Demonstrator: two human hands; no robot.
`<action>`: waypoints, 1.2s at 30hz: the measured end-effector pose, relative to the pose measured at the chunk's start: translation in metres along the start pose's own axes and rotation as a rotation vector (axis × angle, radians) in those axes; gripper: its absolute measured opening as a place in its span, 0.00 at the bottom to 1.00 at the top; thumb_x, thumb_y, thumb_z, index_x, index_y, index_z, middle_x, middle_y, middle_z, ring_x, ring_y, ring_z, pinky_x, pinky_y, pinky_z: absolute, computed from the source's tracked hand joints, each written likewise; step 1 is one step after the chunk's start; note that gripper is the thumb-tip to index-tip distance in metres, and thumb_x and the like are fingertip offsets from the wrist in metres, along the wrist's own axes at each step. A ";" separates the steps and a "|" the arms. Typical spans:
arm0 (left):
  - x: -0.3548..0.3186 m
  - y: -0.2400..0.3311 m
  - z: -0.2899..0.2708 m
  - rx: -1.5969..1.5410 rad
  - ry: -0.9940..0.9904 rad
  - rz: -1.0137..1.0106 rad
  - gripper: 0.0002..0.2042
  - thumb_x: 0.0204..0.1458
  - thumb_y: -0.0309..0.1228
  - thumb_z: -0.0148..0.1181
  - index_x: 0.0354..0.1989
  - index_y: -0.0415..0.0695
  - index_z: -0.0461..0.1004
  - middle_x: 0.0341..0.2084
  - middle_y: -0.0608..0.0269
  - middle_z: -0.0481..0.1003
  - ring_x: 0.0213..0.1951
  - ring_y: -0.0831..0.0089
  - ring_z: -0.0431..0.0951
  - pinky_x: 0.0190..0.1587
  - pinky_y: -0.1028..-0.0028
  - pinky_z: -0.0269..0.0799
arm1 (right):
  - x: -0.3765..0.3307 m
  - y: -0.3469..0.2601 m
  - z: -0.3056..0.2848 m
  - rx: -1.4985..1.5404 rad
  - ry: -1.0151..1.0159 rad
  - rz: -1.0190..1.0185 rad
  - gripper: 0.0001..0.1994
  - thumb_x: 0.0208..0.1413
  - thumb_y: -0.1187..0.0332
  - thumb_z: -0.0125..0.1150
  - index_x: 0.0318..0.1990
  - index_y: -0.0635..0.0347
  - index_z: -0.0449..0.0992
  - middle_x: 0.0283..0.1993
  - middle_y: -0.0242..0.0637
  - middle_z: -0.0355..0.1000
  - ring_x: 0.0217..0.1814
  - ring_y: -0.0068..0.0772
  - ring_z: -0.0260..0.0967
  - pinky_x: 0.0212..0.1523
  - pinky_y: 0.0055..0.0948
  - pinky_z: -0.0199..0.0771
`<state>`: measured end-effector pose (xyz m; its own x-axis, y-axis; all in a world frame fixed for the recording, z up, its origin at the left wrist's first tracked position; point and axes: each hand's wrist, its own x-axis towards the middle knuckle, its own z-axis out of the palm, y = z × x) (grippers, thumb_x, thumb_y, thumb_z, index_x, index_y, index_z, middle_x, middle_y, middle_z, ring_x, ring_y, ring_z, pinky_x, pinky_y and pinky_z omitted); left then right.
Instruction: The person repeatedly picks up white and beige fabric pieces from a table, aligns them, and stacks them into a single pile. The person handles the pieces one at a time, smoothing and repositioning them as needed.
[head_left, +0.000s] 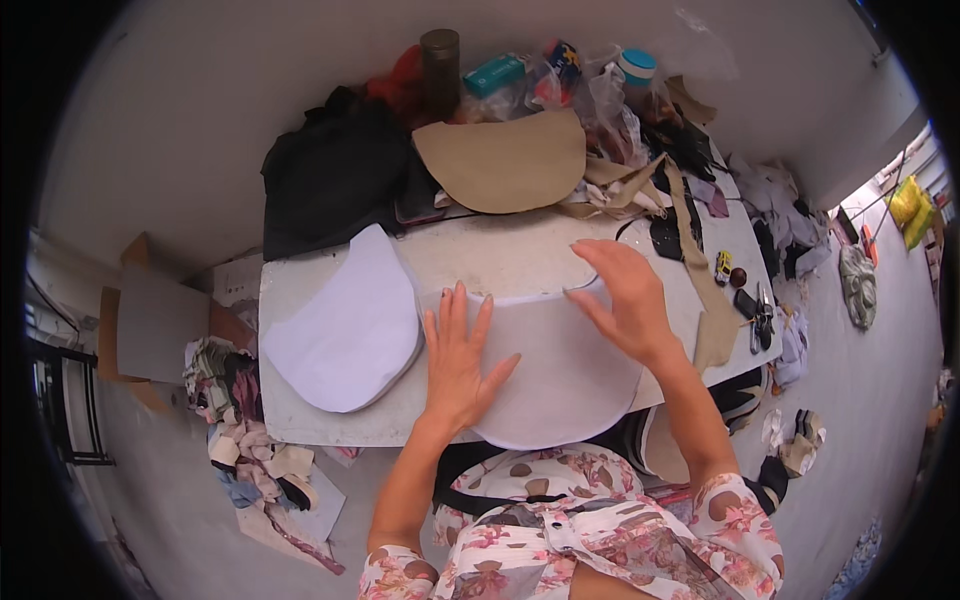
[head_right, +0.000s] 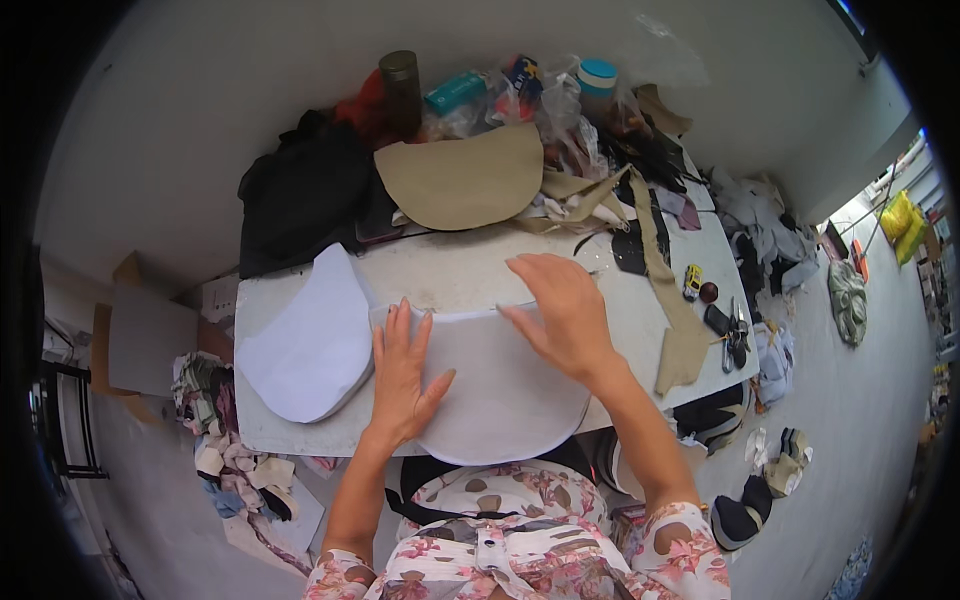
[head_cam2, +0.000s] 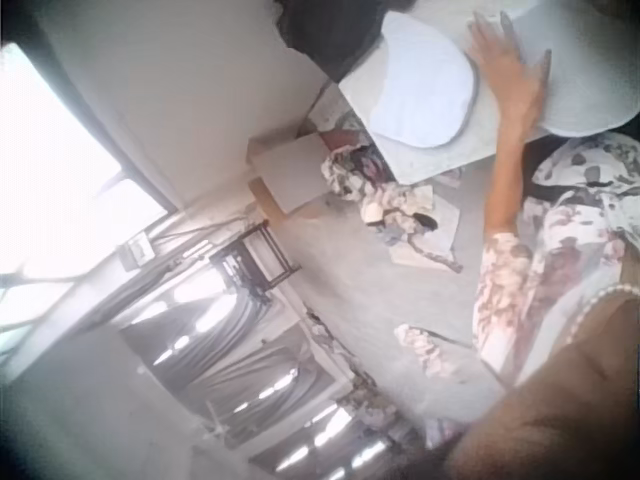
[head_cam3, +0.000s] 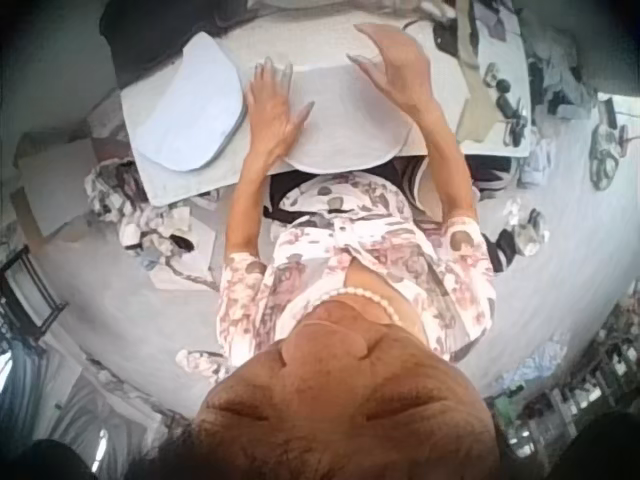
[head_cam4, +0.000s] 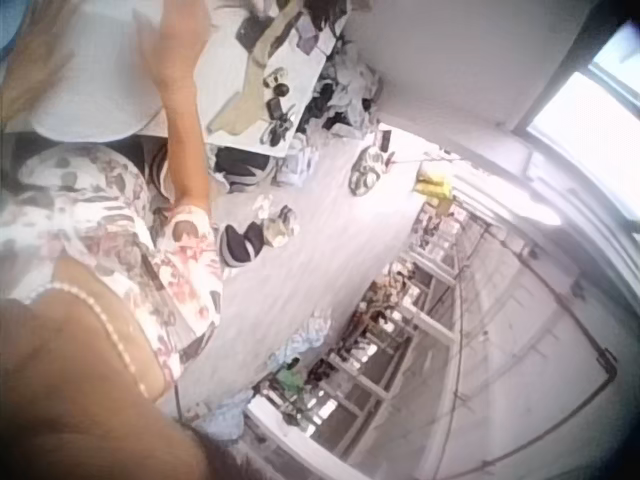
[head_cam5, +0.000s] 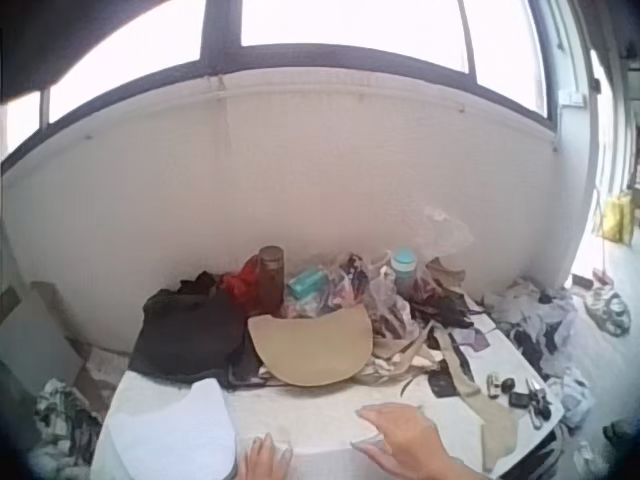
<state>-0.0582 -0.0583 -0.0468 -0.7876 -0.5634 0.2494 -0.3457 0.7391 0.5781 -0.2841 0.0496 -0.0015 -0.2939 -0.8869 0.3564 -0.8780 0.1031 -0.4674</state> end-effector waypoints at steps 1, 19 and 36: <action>0.000 -0.004 -0.006 -0.059 0.071 -0.014 0.35 0.55 0.49 0.55 0.68 0.46 0.57 0.70 0.44 0.46 0.71 0.45 0.42 0.69 0.46 0.30 | 0.029 -0.002 -0.001 0.167 0.064 0.030 0.18 0.52 0.60 0.64 0.48 0.58 0.76 0.49 0.45 0.73 0.54 0.46 0.70 0.52 0.41 0.70; 0.128 -0.113 -0.018 -1.433 0.240 -0.654 0.22 0.59 0.44 0.58 0.52 0.36 0.71 0.42 0.57 0.77 0.45 0.70 0.76 0.48 0.70 0.72 | 0.217 0.041 0.137 0.007 -0.012 -0.050 0.07 0.47 0.67 0.62 0.30 0.60 0.80 0.29 0.45 0.76 0.34 0.49 0.74 0.35 0.42 0.72; 0.159 -0.042 -0.066 -0.285 0.533 0.104 0.10 0.55 0.30 0.61 0.44 0.40 0.78 0.32 0.52 0.79 0.33 0.67 0.79 0.38 0.74 0.72 | 0.207 0.030 0.040 -0.007 -0.286 -0.398 0.14 0.42 0.69 0.64 0.39 0.59 0.78 0.35 0.46 0.75 0.46 0.48 0.72 0.52 0.41 0.66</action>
<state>-0.1351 -0.2028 0.0198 -0.4213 -0.6552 0.6271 -0.0729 0.7137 0.6967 -0.3563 -0.1488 0.0253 0.1796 -0.9460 0.2698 -0.9038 -0.2670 -0.3346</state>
